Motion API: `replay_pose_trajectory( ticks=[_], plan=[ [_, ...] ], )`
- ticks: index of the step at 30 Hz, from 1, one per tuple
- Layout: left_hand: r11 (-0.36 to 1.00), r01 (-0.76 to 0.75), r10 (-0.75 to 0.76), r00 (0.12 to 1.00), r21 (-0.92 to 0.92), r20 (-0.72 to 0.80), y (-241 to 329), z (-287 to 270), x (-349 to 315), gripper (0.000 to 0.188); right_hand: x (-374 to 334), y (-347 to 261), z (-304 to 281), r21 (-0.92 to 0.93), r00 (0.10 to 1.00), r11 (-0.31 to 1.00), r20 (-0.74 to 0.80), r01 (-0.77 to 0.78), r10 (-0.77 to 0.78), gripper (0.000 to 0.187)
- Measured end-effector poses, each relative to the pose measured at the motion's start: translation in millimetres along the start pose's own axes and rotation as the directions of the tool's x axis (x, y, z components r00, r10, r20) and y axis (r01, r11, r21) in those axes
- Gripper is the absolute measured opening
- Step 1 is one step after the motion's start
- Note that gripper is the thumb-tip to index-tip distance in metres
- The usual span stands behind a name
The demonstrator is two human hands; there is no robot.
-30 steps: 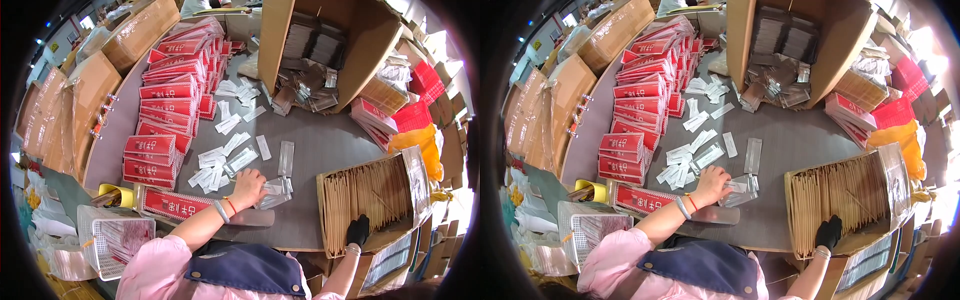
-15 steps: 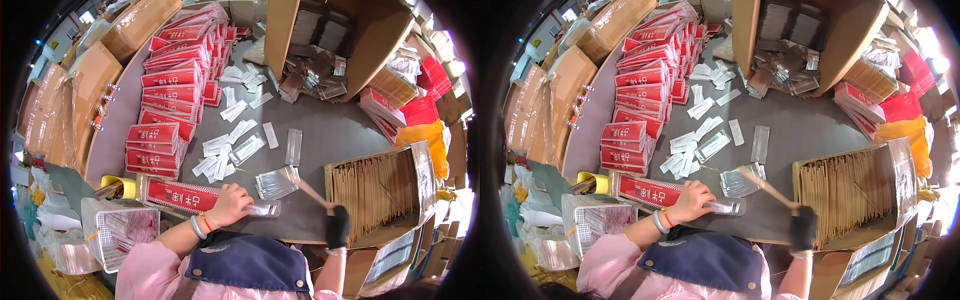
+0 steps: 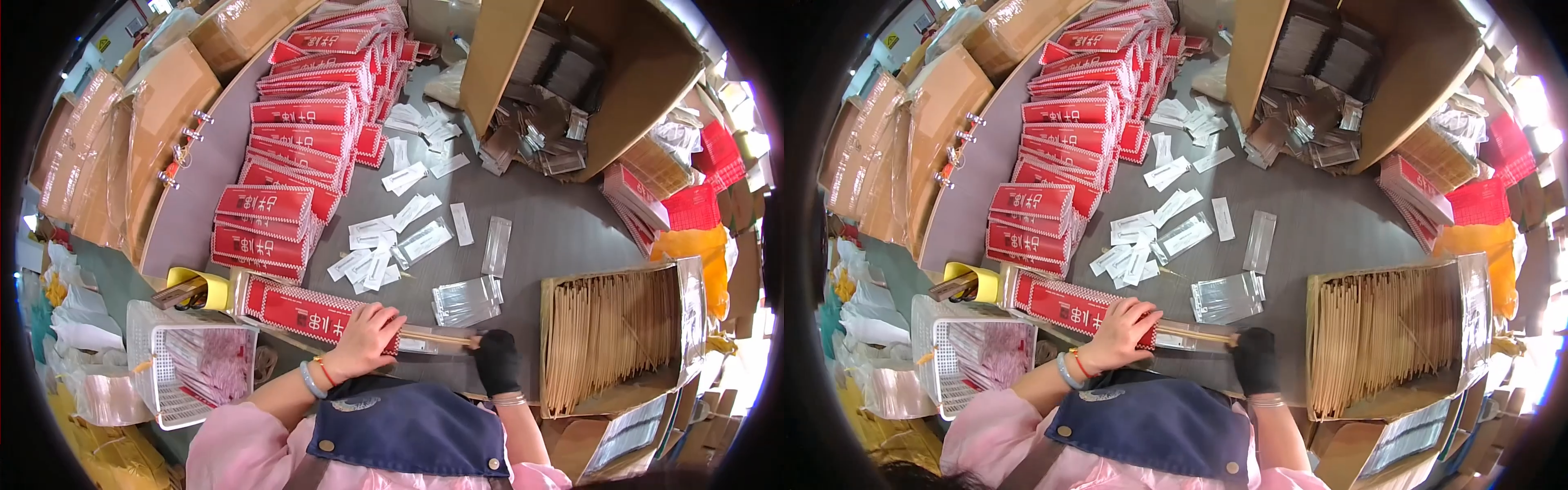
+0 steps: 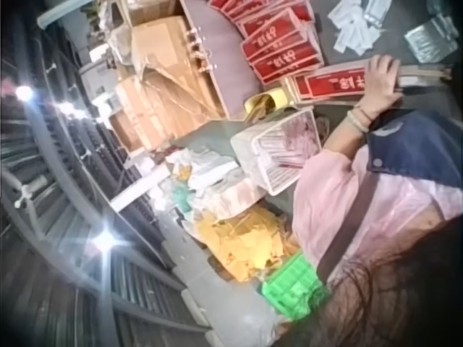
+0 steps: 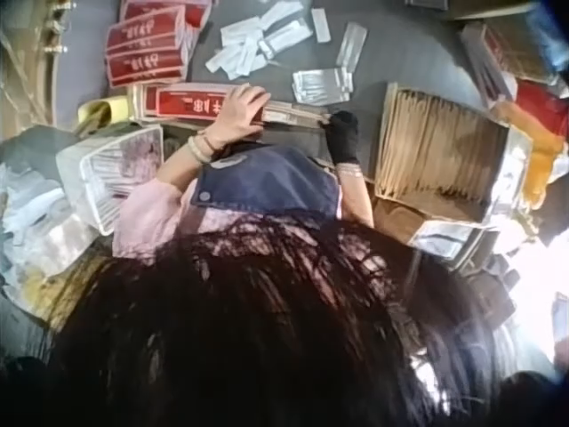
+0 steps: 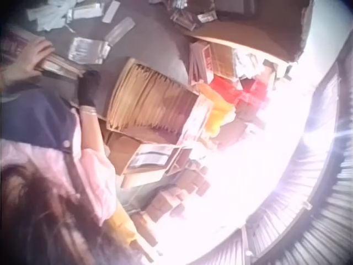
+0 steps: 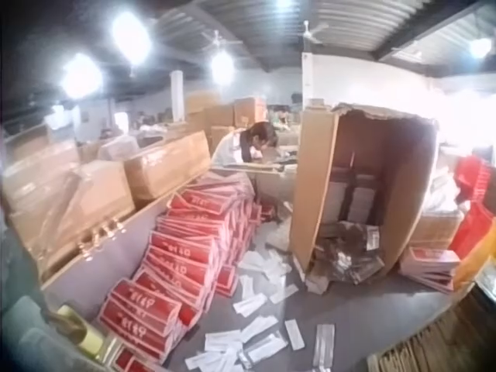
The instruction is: Packing wooden chopsticks into individual plastic sleeves along with instructional cards.
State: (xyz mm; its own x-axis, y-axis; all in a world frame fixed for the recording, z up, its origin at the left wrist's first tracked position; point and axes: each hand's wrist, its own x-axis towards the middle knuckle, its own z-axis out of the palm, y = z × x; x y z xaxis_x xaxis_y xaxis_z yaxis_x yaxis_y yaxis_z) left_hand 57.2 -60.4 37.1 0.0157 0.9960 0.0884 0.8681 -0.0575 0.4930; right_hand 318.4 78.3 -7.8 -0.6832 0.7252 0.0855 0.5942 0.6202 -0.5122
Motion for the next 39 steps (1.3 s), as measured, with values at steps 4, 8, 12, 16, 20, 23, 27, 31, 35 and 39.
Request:
replay_pose_trajectory(
  ticks=[4,8,12,16,20,23,27,31,35,39],
  plan=[
    [0.999,-0.043,0.044,0.998,0.021,-0.048,0.6,13.4,12.6,0.061,9.5,-46.2,36.8,0.4,0.965,0.88,0.068,-0.257,0.252,0.014],
    [0.999,-0.04,0.04,0.999,-0.012,-0.022,5.0,10.9,21.7,0.063,23.8,-72.0,34.3,0.561,0.991,0.827,0.127,-0.031,-0.049,0.051],
    [0.962,-0.252,0.234,0.96,0.108,0.157,5.2,2.7,28.6,0.02,33.1,-63.5,-4.8,0.031,0.962,0.97,0.123,0.242,-0.244,0.063],
    [0.949,-0.277,0.247,0.95,0.151,0.191,6.0,-44.2,39.3,0.009,40.1,-71.5,-35.7,-0.034,0.965,0.985,0.207,0.172,-0.162,0.055],
    [0.951,-0.1,0.122,0.991,0.291,-0.057,-67.5,-92.4,47.7,0.012,28.8,-37.1,-46.3,-0.107,0.998,0.993,-0.016,0.051,-0.053,0.056],
    [0.932,0.205,-0.074,0.915,0.299,-0.396,-59.6,-70.1,20.2,0.05,26.3,-47.9,-45.8,-0.134,0.998,0.989,0.027,0.059,-0.056,0.058],
    [0.891,0.445,-0.42,0.884,0.093,-0.203,-23.6,0.1,-12.5,0.093,28.4,-66.0,-43.2,-0.155,0.99,0.984,0.123,0.088,-0.069,0.057],
    [0.887,0.452,-0.461,0.854,-0.095,-0.241,-31.9,18.4,-22.0,0.091,28.6,-67.4,-36.7,-0.123,0.978,0.981,0.166,0.147,-0.126,0.056],
    [0.895,0.435,-0.444,0.858,-0.094,-0.258,-35.8,23.3,-26.6,0.091,29.1,-67.7,-33.4,-0.125,0.952,0.978,0.28,0.165,-0.125,0.058],
    [0.882,0.458,-0.471,0.858,-0.109,-0.205,-30.8,19.2,-24.5,0.092,35.4,-78.9,-0.7,0.02,0.915,0.994,0.388,0.109,-0.108,0.06]
  ],
)
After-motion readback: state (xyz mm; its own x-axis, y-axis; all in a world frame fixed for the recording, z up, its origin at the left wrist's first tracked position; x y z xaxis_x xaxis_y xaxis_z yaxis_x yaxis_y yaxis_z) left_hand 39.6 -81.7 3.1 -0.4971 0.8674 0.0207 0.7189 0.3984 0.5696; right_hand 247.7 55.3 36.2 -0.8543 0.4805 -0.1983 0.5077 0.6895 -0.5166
